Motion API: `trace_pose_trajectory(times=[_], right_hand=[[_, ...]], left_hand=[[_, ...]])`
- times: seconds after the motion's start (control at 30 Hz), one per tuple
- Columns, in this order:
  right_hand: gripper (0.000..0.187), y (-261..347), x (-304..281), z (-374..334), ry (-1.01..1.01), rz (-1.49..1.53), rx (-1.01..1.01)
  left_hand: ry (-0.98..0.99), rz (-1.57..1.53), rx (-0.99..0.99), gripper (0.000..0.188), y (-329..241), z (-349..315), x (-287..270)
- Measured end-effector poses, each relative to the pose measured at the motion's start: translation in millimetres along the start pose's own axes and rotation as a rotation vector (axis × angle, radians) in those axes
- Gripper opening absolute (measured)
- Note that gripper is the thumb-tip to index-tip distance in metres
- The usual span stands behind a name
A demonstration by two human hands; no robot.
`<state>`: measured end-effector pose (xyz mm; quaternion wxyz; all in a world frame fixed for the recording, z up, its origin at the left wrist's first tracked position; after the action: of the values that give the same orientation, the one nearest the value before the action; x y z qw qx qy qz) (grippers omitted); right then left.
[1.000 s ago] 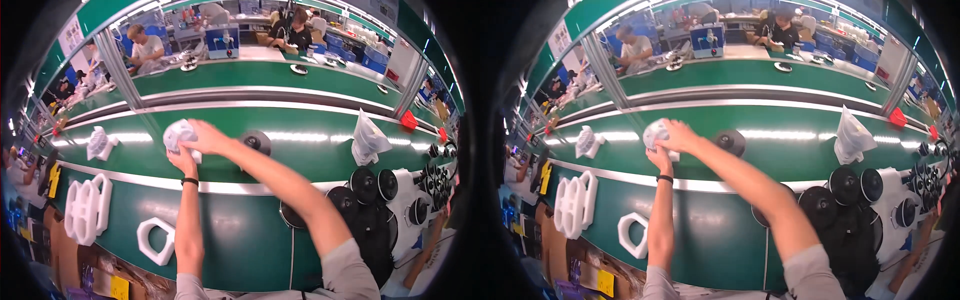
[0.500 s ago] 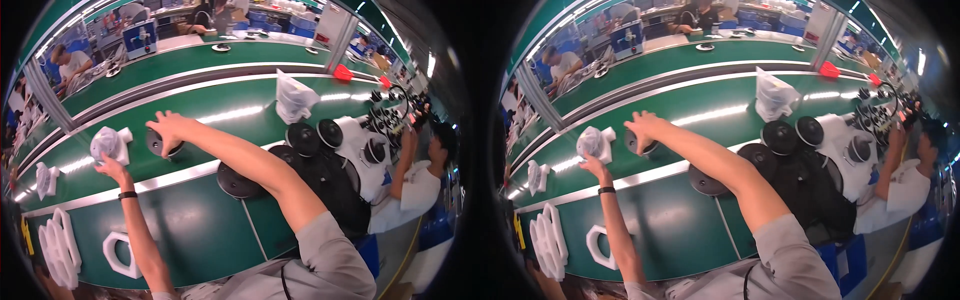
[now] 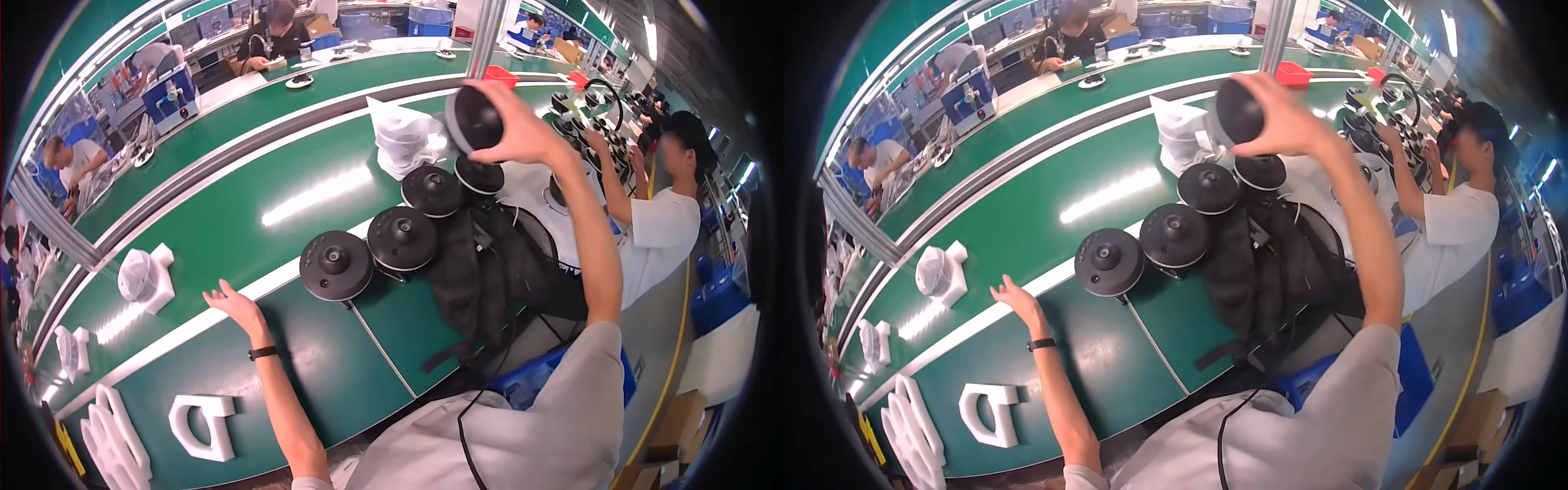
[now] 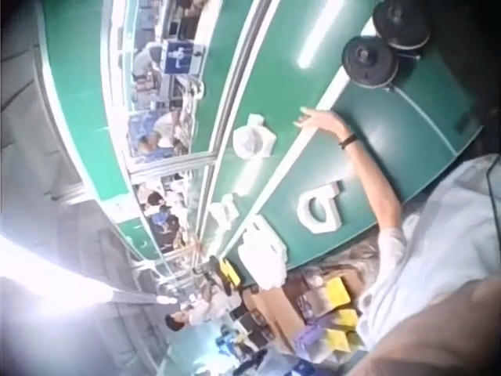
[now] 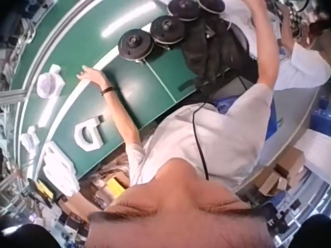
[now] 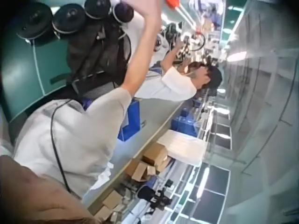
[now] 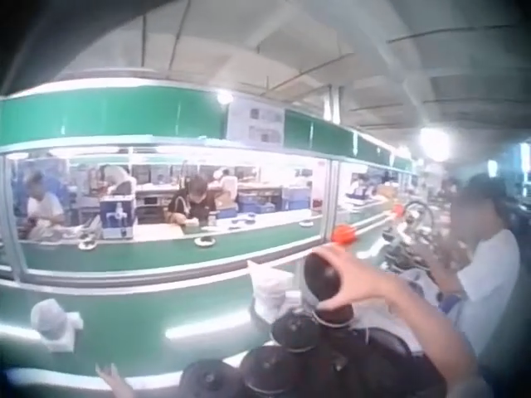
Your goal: Packaging circular black lighting components into foam protectors and plastic bags on an assembly line.
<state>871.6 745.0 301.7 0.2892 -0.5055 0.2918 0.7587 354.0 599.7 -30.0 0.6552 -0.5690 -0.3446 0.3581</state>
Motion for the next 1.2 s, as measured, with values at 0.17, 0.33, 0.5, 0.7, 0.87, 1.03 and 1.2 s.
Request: trace_pose_trajectory(times=[0.17,0.33,0.5,0.7,0.87,1.03,1.2], right_hand=[[0.109,-195,-7,-60,0.052,-0.251,0.462],[0.119,-340,63,-78,0.192,-0.134,0.687],[0.122,-410,111,-93,0.365,0.004,0.83],[0.123,-400,108,-50,0.847,-0.21,0.916],[0.113,-312,160,103,0.341,0.174,0.274],[0.078,-214,292,194,0.723,1.207,0.455],[0.068,-208,349,198,0.937,1.546,0.529]], left_hand=[[0.137,0.334,0.249,0.078,4,-32,38],[0.042,0.515,0.323,0.077,31,-28,33],[0.098,0.465,0.246,0.075,14,-33,48],[0.091,0.505,0.228,0.072,12,-31,56],[0.123,0.522,0.24,0.07,16,-32,69],[0.129,0.462,0.22,0.069,18,-35,56],[0.123,0.429,0.186,0.068,17,-32,51]])
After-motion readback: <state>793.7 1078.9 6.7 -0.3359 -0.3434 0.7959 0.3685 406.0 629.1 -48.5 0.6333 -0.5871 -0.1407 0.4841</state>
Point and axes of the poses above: each hand's wrist, its own z-axis towards the middle knuckle, its own x-axis out of the palm, y = z × x, the point moved 6 cm from there along z, towards the middle knuckle, and after that the axes turned 9 degrees about y, right-handed, at the moved point
